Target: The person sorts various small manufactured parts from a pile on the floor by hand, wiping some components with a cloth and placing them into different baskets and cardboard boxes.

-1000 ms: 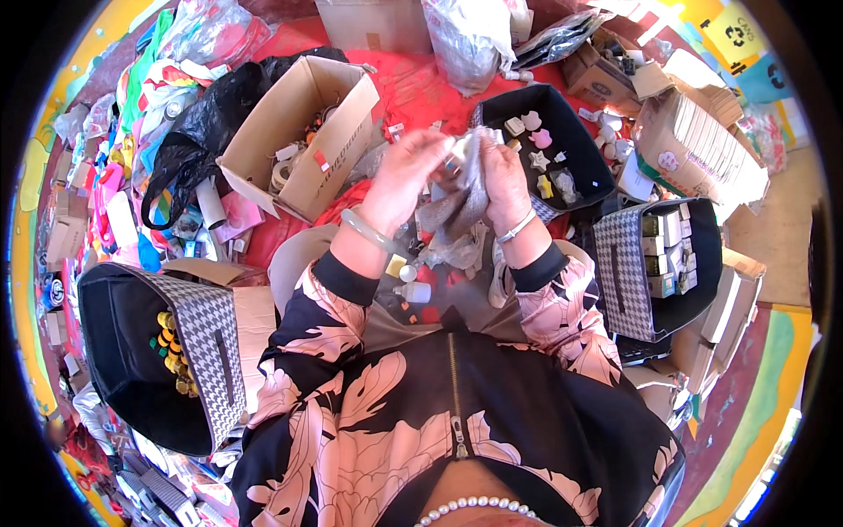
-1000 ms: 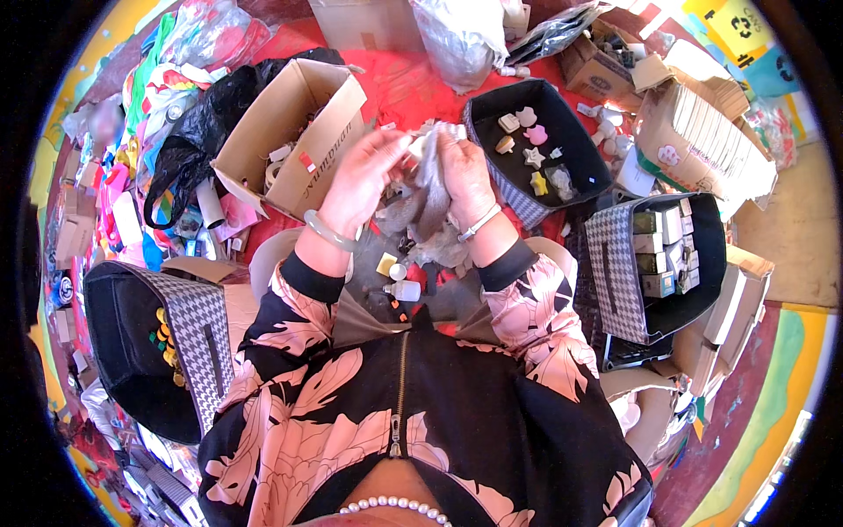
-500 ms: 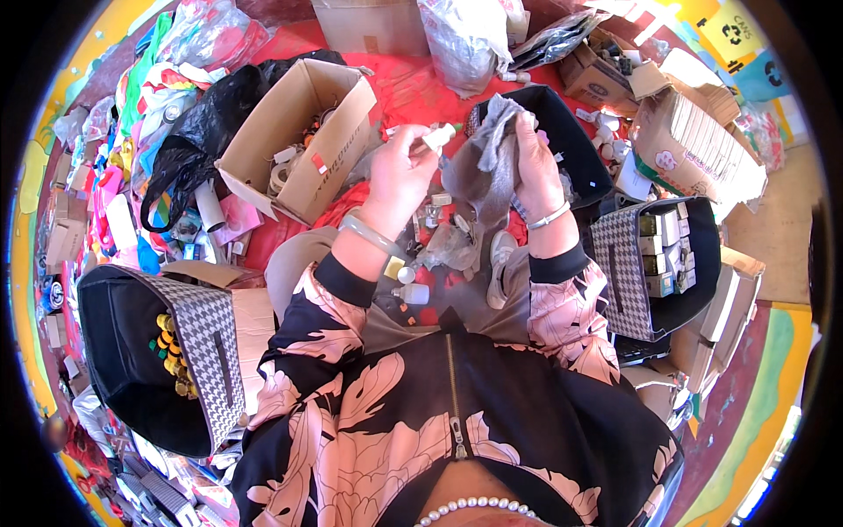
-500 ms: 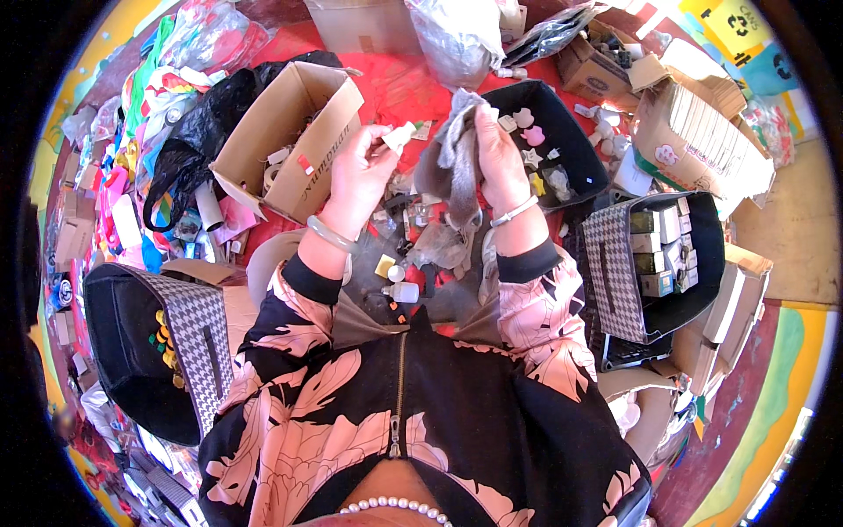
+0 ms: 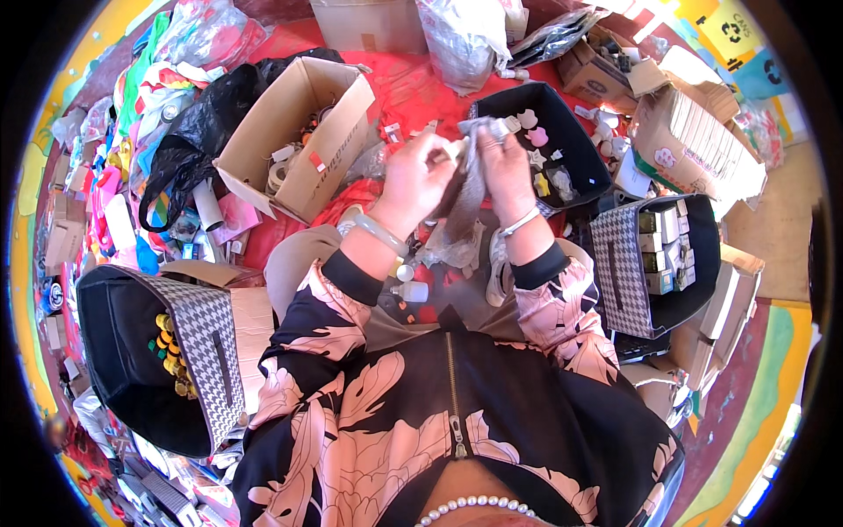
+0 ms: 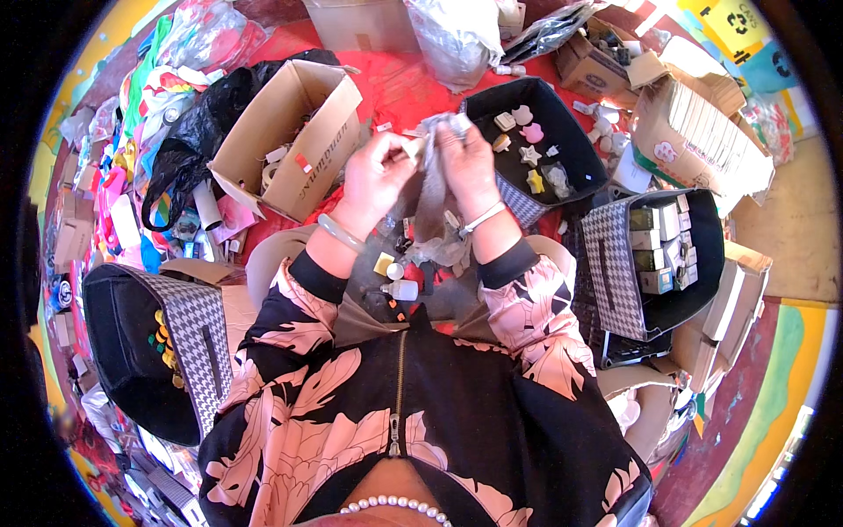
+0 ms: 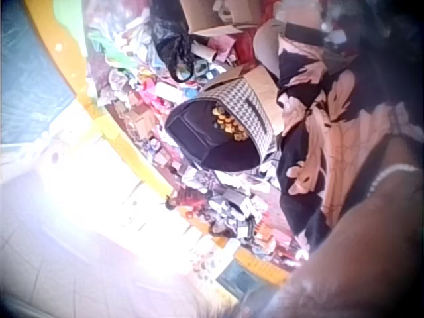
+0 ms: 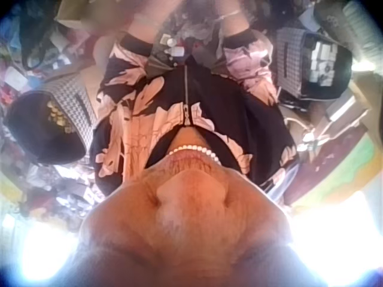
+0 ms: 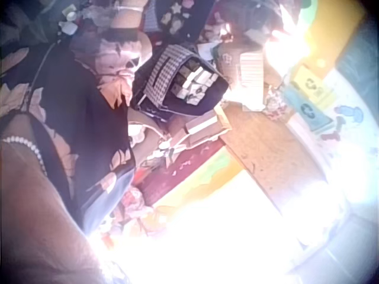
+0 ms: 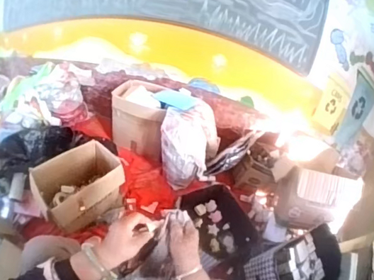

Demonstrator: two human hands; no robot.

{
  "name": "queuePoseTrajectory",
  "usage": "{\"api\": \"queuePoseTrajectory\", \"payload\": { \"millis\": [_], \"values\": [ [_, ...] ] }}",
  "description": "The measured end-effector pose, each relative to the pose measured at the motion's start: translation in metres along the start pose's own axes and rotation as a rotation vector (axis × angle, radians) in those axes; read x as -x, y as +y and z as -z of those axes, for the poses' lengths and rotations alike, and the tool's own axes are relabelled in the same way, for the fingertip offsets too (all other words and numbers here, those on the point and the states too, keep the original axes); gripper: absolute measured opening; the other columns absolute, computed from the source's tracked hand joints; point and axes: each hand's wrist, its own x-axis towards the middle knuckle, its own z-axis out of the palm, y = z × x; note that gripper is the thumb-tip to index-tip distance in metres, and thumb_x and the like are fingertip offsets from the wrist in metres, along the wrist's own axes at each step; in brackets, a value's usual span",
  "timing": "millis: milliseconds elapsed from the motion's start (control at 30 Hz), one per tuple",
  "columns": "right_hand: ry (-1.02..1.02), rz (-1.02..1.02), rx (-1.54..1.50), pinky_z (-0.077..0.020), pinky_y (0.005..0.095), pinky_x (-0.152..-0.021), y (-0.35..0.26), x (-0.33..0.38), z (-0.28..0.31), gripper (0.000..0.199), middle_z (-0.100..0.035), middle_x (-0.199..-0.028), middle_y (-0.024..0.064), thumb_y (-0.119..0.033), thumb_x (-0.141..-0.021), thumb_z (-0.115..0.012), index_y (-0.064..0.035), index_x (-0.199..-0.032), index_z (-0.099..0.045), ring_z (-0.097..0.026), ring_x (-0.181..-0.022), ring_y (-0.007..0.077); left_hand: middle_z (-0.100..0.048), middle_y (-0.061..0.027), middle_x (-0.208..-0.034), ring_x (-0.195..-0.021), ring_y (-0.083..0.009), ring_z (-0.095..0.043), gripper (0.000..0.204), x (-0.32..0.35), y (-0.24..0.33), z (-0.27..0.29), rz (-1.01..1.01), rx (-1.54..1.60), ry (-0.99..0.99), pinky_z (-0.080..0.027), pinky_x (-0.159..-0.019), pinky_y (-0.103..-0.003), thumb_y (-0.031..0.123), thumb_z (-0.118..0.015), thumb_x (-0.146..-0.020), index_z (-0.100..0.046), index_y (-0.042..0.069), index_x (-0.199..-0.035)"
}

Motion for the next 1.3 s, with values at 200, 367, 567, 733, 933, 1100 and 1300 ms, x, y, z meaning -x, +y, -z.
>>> {"api": "queuePoseTrajectory", "payload": {
  "millis": [200, 367, 567, 733, 933, 1100, 1300],
  "values": [
    [-0.268, -0.133, -0.333, -0.0472, 0.0273, -0.079, -0.020, -0.016, 0.029, 0.028, -0.059, -0.099, 0.0041, -0.018, -0.092, -0.048, -0.0080, -0.119, -0.048, -0.058, -0.090, 0.0135, -0.062, -0.0080, -0.089, -0.075, -0.0145, -0.060, 0.014, -0.012, 0.009, 0.015, 0.473, 0.863, 0.016, -0.049, -0.063, -0.024, 0.007, -0.052, -0.087, -0.054, 0.001, -0.099],
    [-0.461, 0.325, 0.343, -0.0411, 0.0232, -0.086, -0.005, -0.004, 0.006, 0.034, -0.058, -0.101, 0.0007, 0.002, -0.077, -0.061, -0.0048, -0.110, -0.056, -0.051, -0.094, 0.0078, -0.057, -0.0006, -0.081, -0.067, -0.0099, -0.053, 0.019, -0.011, -0.001, 0.019, 0.589, 0.827, -0.277, -0.043, -0.058, -0.022, 0.018, -0.049, -0.090, -0.054, 0.007, -0.104],
    [-0.131, 0.349, 0.173, -0.0458, 0.0197, -0.066, -0.007, -0.008, 0.010, 0.015, -0.062, -0.085, 0.0001, -0.009, -0.087, -0.055, -0.0023, -0.101, -0.058, -0.055, -0.075, 0.0052, -0.058, -0.0086, -0.081, -0.067, -0.0167, -0.055, 0.008, -0.014, -0.001, 0.013, 0.646, 0.912, -0.312, -0.044, -0.057, -0.022, 0.009, -0.054, -0.085, -0.054, 0.002, -0.091],
    [-0.151, -0.113, -0.244, -0.0494, 0.0234, -0.063, -0.020, -0.018, 0.041, 0.019, -0.062, -0.087, 0.0052, -0.015, -0.089, -0.053, -0.0015, -0.103, -0.057, -0.060, -0.074, 0.0114, -0.060, -0.0092, -0.081, -0.066, -0.0133, -0.056, 0.015, -0.023, -0.006, 0.013, 0.392, 0.793, 0.163, -0.047, -0.058, -0.025, 0.013, -0.057, -0.085, -0.055, -0.001, -0.092],
    [-0.067, -0.213, -0.242, -0.0504, 0.0271, -0.065, -0.003, 0.007, 0.018, 0.018, -0.062, -0.087, 0.0069, -0.012, -0.084, -0.060, -0.0006, -0.099, -0.057, -0.061, -0.074, 0.0145, -0.062, -0.0037, -0.080, -0.065, -0.0058, -0.051, 0.027, -0.014, -0.009, -0.014, 0.021, -0.123, -0.056, -0.044, -0.062, -0.022, 0.029, -0.052, -0.090, -0.061, 0.007, -0.104],
    [0.085, -0.400, -0.350, -0.0518, 0.0339, -0.070, 0.031, -0.037, 0.086, 0.020, -0.063, -0.088, 0.0122, -0.011, -0.083, -0.059, 0.0019, -0.098, -0.057, -0.063, -0.076, 0.0241, -0.062, -0.0032, -0.084, -0.067, -0.0071, -0.051, 0.036, -0.018, 0.002, 0.010, 0.411, 0.174, -0.021, -0.042, -0.061, -0.021, 0.035, -0.047, -0.092, -0.061, 0.002, -0.098],
    [0.421, -0.416, -0.362, -0.0480, 0.0438, -0.082, 0.064, -0.111, 0.237, 0.023, -0.064, -0.095, 0.0100, -0.025, -0.088, -0.051, -0.0060, -0.098, -0.058, -0.061, -0.086, 0.0288, -0.062, -0.0067, -0.086, -0.073, -0.0097, -0.052, 0.033, -0.014, 0.005, 0.043, 0.359, 0.447, 0.036, -0.042, -0.065, -0.022, 0.030, -0.049, -0.090, -0.060, 0.000, -0.097]
  ]
}}
